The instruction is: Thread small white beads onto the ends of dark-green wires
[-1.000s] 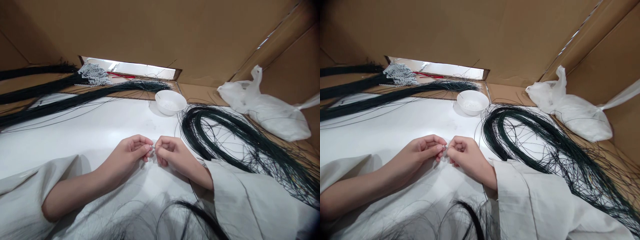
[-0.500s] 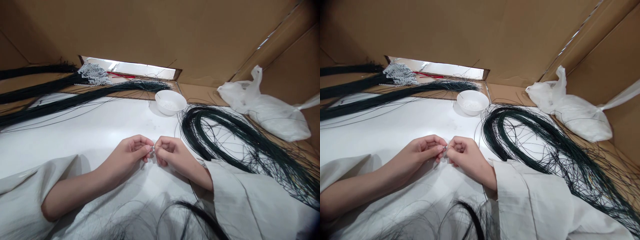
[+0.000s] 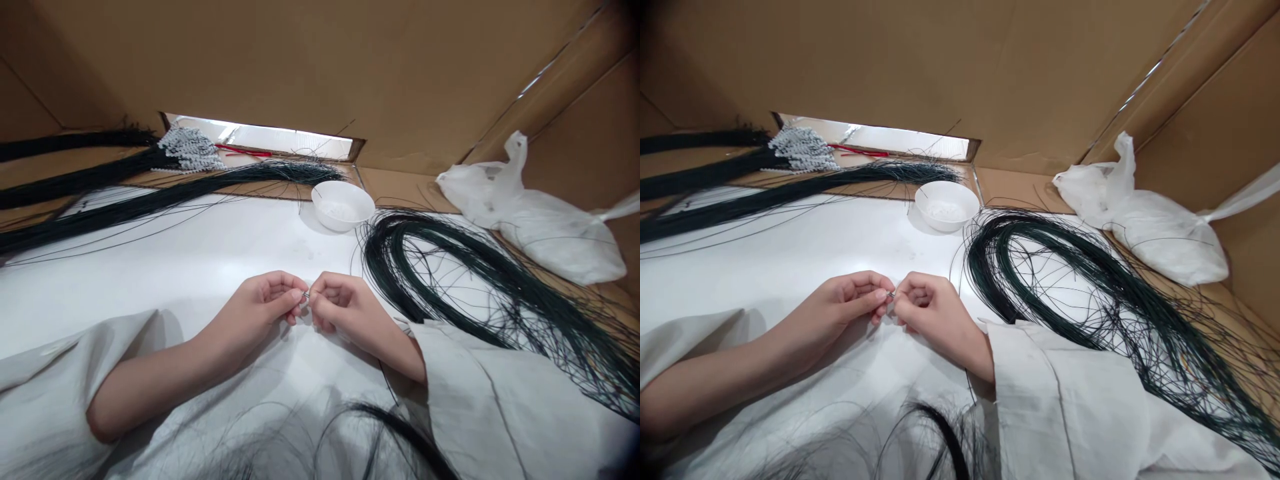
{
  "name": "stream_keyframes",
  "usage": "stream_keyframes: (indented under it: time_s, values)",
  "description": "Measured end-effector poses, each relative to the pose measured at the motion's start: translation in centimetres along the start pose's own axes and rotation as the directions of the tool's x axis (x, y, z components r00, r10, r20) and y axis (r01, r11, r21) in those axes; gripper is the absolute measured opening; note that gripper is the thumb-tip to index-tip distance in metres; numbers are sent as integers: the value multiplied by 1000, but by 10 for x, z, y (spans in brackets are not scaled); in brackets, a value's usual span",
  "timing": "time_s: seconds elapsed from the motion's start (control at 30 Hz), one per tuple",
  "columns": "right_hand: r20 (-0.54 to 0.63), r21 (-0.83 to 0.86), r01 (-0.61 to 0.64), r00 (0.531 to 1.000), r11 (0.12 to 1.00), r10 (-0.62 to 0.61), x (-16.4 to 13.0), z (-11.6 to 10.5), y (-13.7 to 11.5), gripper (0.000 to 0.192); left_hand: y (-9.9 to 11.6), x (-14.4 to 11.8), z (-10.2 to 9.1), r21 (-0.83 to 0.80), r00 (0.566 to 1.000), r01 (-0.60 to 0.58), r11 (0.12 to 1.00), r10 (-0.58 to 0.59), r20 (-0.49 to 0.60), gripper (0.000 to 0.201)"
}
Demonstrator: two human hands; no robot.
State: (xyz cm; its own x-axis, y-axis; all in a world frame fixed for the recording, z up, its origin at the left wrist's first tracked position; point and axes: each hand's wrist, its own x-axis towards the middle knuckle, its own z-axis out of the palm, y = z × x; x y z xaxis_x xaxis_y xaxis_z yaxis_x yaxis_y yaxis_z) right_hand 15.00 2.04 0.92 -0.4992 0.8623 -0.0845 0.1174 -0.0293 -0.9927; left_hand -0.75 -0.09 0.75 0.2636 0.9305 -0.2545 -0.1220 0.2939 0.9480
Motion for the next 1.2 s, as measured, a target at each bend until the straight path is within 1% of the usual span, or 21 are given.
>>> stream_keyframes:
  time_s: [0.17,0.37,0.47,0.6,0.73,0.93,1.1,1.2]
  values:
    - [3,-3,0,1000,1000,0,0,0,0,10,0,1,0,-40,1000,11,999,-11,5,9]
    - [5,6,-4,1000,1000,3,0,0,0,9,0,1,-1,-33,1000,5,999,-5,6,10]
    - [-5,3,-6,1000,1000,6,0,0,0,9,0,0,1,18,1000,-10,1000,10,-13,10]
    - [-15,1,-6,1000,1000,6,-1,1,1,9,1,-2,3,153,997,-45,987,53,-48,8]
    - [-22,-5,-15,1000,1000,14,-1,1,1,7,2,-3,4,258,993,-102,961,115,-38,8]
    - [-25,-6,-34,999,999,34,-1,1,1,8,2,-3,3,275,992,-111,955,122,-23,7]
    - [24,23,-20,1000,1000,19,0,0,3,8,1,-2,2,315,988,-143,938,152,-7,7]
    - [31,31,-16,999,999,15,1,0,5,6,0,-2,2,326,986,-160,932,169,0,7]
